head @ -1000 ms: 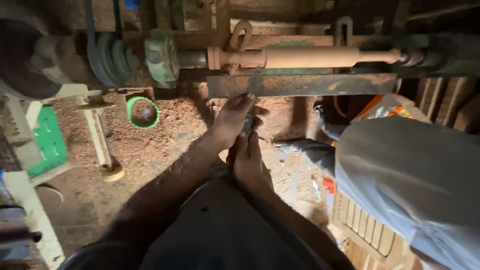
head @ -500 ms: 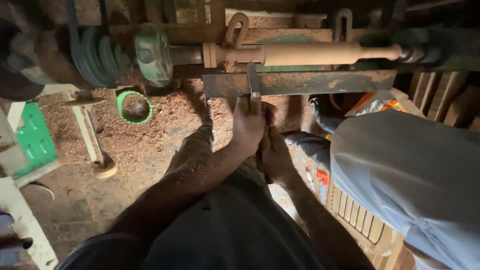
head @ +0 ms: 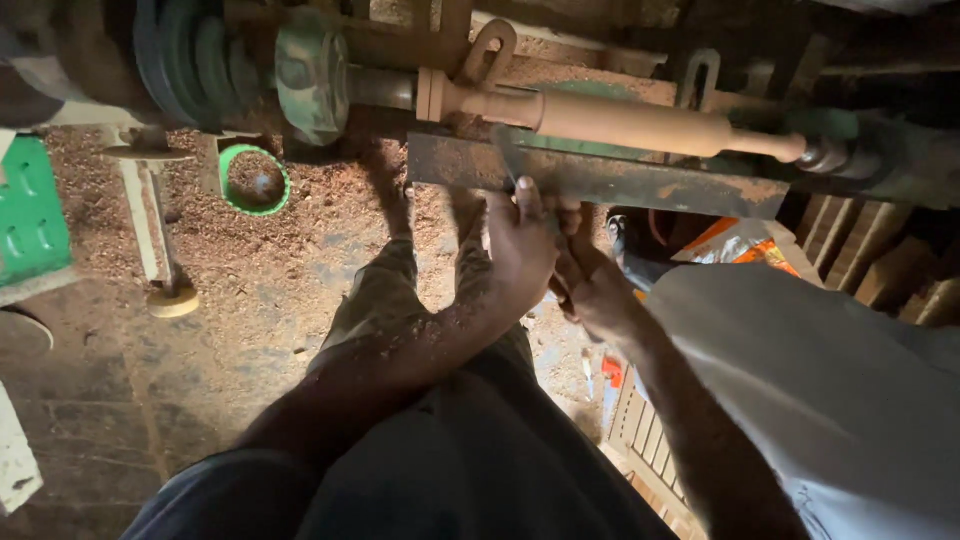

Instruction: Using a wood lathe to shape a rolling pin and sharpening tools on a bench grinder.

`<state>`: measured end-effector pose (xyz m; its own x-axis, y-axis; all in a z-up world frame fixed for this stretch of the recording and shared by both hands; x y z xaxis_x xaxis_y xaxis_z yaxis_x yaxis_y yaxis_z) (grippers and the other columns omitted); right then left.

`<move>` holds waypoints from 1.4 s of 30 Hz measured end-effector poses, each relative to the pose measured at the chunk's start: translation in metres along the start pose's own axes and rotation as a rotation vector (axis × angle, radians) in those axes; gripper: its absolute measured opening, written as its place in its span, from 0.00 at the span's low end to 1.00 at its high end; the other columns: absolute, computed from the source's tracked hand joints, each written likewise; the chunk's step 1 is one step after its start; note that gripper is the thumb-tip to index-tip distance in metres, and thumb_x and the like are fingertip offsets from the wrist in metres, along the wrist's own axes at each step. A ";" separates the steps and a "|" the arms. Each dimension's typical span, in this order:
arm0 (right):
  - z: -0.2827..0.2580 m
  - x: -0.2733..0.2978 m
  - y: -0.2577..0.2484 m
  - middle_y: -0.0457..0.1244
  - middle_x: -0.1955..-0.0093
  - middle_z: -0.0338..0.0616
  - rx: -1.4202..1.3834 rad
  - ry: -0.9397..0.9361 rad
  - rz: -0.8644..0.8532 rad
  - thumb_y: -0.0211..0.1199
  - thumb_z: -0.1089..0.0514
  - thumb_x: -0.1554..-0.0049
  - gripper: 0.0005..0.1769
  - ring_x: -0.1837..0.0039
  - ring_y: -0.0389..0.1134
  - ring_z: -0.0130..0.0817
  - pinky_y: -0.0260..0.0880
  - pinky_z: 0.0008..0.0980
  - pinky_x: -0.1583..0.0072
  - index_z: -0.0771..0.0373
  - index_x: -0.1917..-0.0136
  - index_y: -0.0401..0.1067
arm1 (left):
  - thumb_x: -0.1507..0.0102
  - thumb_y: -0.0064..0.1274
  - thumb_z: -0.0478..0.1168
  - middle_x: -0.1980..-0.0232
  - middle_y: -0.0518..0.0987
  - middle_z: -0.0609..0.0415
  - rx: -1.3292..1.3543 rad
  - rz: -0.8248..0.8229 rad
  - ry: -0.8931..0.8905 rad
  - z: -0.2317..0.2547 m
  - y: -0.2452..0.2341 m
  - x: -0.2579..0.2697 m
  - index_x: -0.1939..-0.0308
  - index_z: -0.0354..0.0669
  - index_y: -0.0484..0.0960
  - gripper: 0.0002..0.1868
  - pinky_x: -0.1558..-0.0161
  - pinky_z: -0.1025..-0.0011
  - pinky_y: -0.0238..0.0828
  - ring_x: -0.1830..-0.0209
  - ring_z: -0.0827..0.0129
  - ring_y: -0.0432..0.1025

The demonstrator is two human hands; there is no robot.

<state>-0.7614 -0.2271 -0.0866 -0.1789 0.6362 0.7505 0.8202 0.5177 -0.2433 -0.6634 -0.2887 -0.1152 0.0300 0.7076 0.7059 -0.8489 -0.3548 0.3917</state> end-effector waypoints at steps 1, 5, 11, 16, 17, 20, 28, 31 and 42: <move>0.002 0.000 0.000 0.56 0.67 0.41 -0.149 0.062 -0.046 0.40 0.54 0.31 0.17 0.72 0.57 0.24 0.60 0.30 0.72 0.60 0.34 0.60 | 0.23 0.32 0.43 0.70 0.80 0.50 0.032 0.022 0.003 0.005 0.001 0.004 0.52 0.34 0.70 0.16 0.76 0.72 0.71 0.78 0.69 0.71; 0.035 -0.004 0.040 0.36 0.16 0.58 0.461 0.044 -0.054 0.48 0.62 0.35 0.28 0.58 0.71 0.33 0.77 0.29 0.60 0.67 0.23 0.51 | 0.27 0.33 0.37 0.63 0.81 0.49 0.235 -0.089 -0.082 0.002 -0.020 0.000 0.49 0.37 0.67 0.09 0.74 0.69 0.72 0.73 0.65 0.75; -0.076 0.007 0.098 0.62 0.50 0.56 -0.180 -0.259 0.564 0.41 0.57 0.27 0.16 0.57 0.66 0.39 0.69 0.28 0.58 0.67 0.32 0.60 | 0.28 0.42 0.45 0.58 0.85 0.43 -0.292 -0.212 -0.254 0.045 -0.061 0.000 0.49 0.26 0.67 0.19 0.76 0.68 0.70 0.78 0.67 0.70; -0.062 -0.007 0.119 0.61 0.63 0.48 -0.770 0.045 0.414 0.42 0.53 0.31 0.19 0.69 0.61 0.31 0.63 0.32 0.67 0.65 0.33 0.61 | 0.28 0.39 0.47 0.63 0.83 0.45 -0.381 -0.211 -0.295 0.055 -0.059 0.001 0.50 0.35 0.72 0.17 0.75 0.70 0.72 0.78 0.70 0.70; -0.059 -0.008 0.118 0.61 0.63 0.46 -0.757 0.028 0.399 0.41 0.52 0.30 0.19 0.70 0.61 0.30 0.63 0.32 0.68 0.65 0.34 0.60 | 0.28 0.39 0.47 0.65 0.82 0.45 -0.389 -0.184 -0.268 0.056 -0.060 0.000 0.52 0.36 0.73 0.17 0.76 0.68 0.71 0.79 0.69 0.70; -0.054 0.000 0.091 0.62 0.51 0.51 -0.463 -0.253 0.472 0.40 0.52 0.25 0.20 0.56 0.64 0.34 0.66 0.36 0.58 0.69 0.30 0.57 | 0.28 0.44 0.46 0.66 0.80 0.47 -0.137 -0.182 -0.184 0.038 -0.052 0.003 0.54 0.42 0.68 0.11 0.75 0.69 0.68 0.77 0.69 0.71; -0.056 0.012 0.045 0.61 0.63 0.44 -0.392 0.007 0.236 0.39 0.49 0.29 0.21 0.68 0.60 0.30 0.61 0.35 0.67 0.64 0.31 0.59 | 0.26 0.35 0.45 0.70 0.79 0.48 -0.127 -0.051 -0.077 0.035 -0.029 0.012 0.58 0.42 0.64 0.11 0.77 0.68 0.70 0.80 0.69 0.69; -0.029 0.008 0.040 0.58 0.70 0.38 -0.362 0.155 0.094 0.37 0.46 0.30 0.22 0.74 0.57 0.26 0.59 0.32 0.72 0.63 0.36 0.61 | 0.25 0.32 0.42 0.70 0.78 0.48 -0.138 -0.002 0.004 0.039 -0.020 0.013 0.56 0.43 0.63 0.08 0.77 0.68 0.69 0.80 0.70 0.69; -0.021 -0.003 0.054 0.56 0.71 0.38 -0.407 0.031 0.083 0.40 0.49 0.30 0.18 0.75 0.54 0.26 0.53 0.29 0.74 0.62 0.38 0.63 | 0.23 0.32 0.44 0.66 0.81 0.47 -0.002 -0.055 0.056 0.017 -0.035 0.001 0.52 0.38 0.68 0.13 0.75 0.72 0.67 0.78 0.70 0.68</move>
<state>-0.7054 -0.2134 -0.0894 -0.0919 0.6450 0.7586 0.9801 0.1931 -0.0455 -0.6250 -0.2862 -0.1182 0.0473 0.7588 0.6496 -0.8481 -0.3131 0.4275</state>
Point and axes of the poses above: each hand's wrist, its own x-axis away from the middle knuckle, its own y-axis out of the palm, z = x × y, the point moved 9 cm from there along -x, towards the middle knuckle
